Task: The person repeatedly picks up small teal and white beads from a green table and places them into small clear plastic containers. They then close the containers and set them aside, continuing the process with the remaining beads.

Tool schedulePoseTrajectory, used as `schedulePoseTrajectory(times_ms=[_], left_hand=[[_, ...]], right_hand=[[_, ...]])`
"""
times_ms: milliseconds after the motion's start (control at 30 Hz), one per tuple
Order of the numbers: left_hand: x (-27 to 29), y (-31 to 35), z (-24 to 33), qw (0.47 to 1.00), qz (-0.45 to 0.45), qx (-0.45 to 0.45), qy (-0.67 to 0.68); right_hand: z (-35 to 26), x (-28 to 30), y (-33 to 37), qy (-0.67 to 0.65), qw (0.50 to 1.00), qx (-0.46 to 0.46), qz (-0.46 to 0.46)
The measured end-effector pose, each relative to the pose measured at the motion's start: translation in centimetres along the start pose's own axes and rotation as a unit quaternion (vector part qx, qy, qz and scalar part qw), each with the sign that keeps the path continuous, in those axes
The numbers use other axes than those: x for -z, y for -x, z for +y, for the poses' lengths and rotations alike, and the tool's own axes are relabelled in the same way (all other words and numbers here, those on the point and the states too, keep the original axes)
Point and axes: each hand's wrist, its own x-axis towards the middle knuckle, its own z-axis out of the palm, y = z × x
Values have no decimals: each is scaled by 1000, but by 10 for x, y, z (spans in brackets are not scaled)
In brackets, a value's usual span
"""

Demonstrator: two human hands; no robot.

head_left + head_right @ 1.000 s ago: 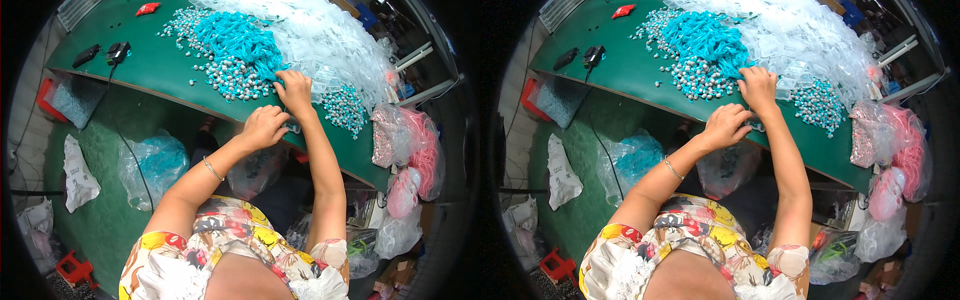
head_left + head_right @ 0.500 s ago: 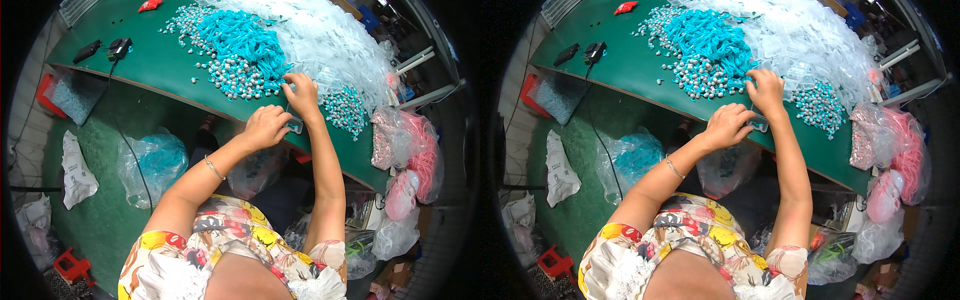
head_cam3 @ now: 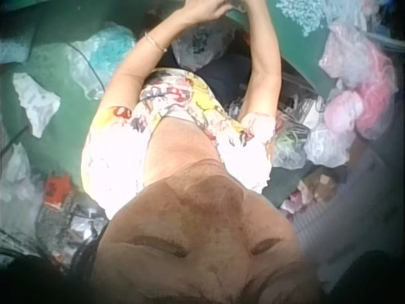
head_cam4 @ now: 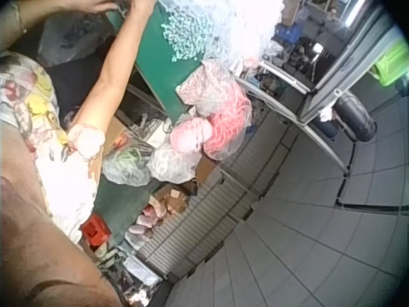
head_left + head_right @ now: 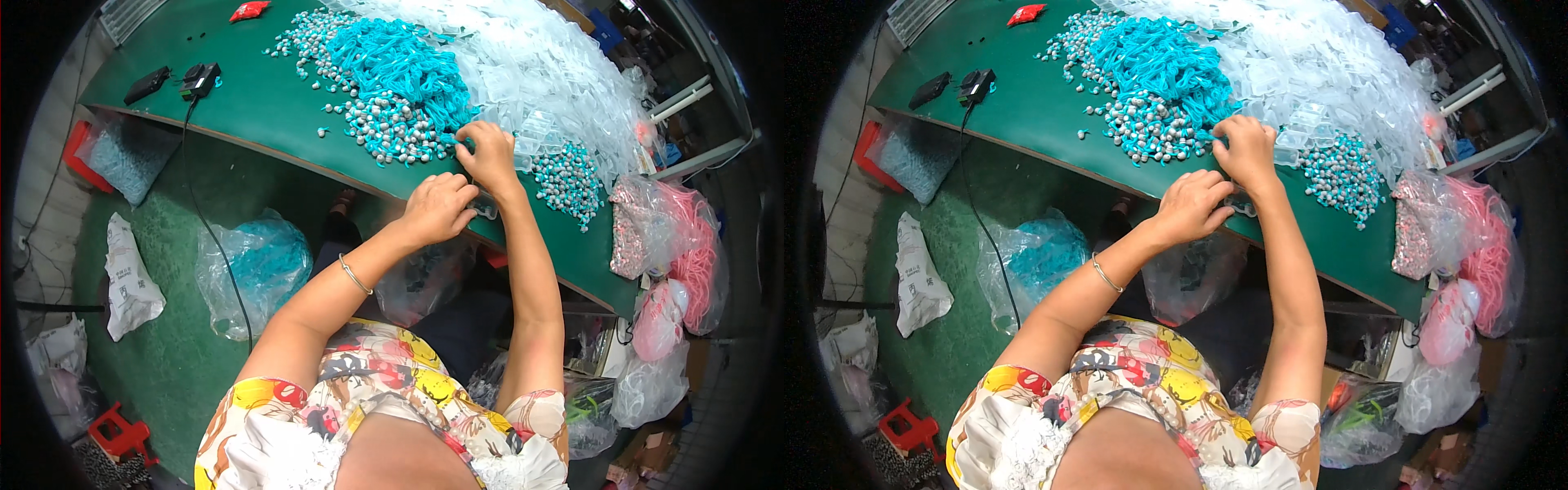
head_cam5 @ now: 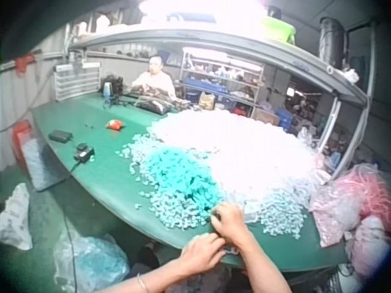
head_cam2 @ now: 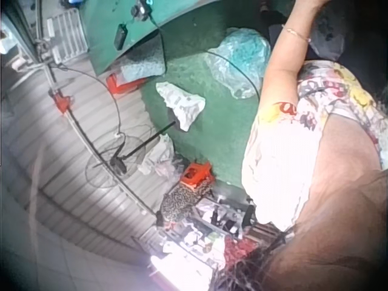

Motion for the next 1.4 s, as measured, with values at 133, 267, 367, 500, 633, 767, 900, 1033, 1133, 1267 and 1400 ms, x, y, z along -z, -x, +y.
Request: schedulePoseTrajectory(times_ms=[133, 267, 367, 500, 633, 767, 900, 1033, 1133, 1267, 1400], left_hand=[[-1, 0, 1, 1000, 11, -5, 11], [2, -2, 3, 1000, 12, 3, 2], [1, -1, 3, 1000, 10, 5, 6], [2, -1, 3, 1000, 5, 12, 17], [3, -2, 3, 999, 4, 28, 24], [4, -5, 3, 998, -11, 35, 46], [5, -6, 5, 998, -8, 37, 47], [5, -5, 4, 999, -10, 21, 27], [3, -5, 4, 1000, -16, 15, 8], [0, -5, 5, 1000, -16, 9, -5], [0, -6, 8, 1000, -9, -6, -29]], right_hand=[[8, 11, 6, -166, 984, -48, 42], [13, 21, 17, -251, 963, -90, 44], [12, 34, 32, -249, 960, -123, 40], [14, 51, 59, -243, 961, -119, 52], [7, 64, 85, -235, 966, -107, 12], [1, 65, 95, -236, 966, -104, -6], [2, 54, 95, -218, 974, -62, -11], [0, 59, 93, -156, 987, -32, -35], [0, 62, 91, -141, 988, -18, -59], [5, 65, 94, -192, 979, -34, -66], [9, 63, 97, -191, 978, -44, -68]])
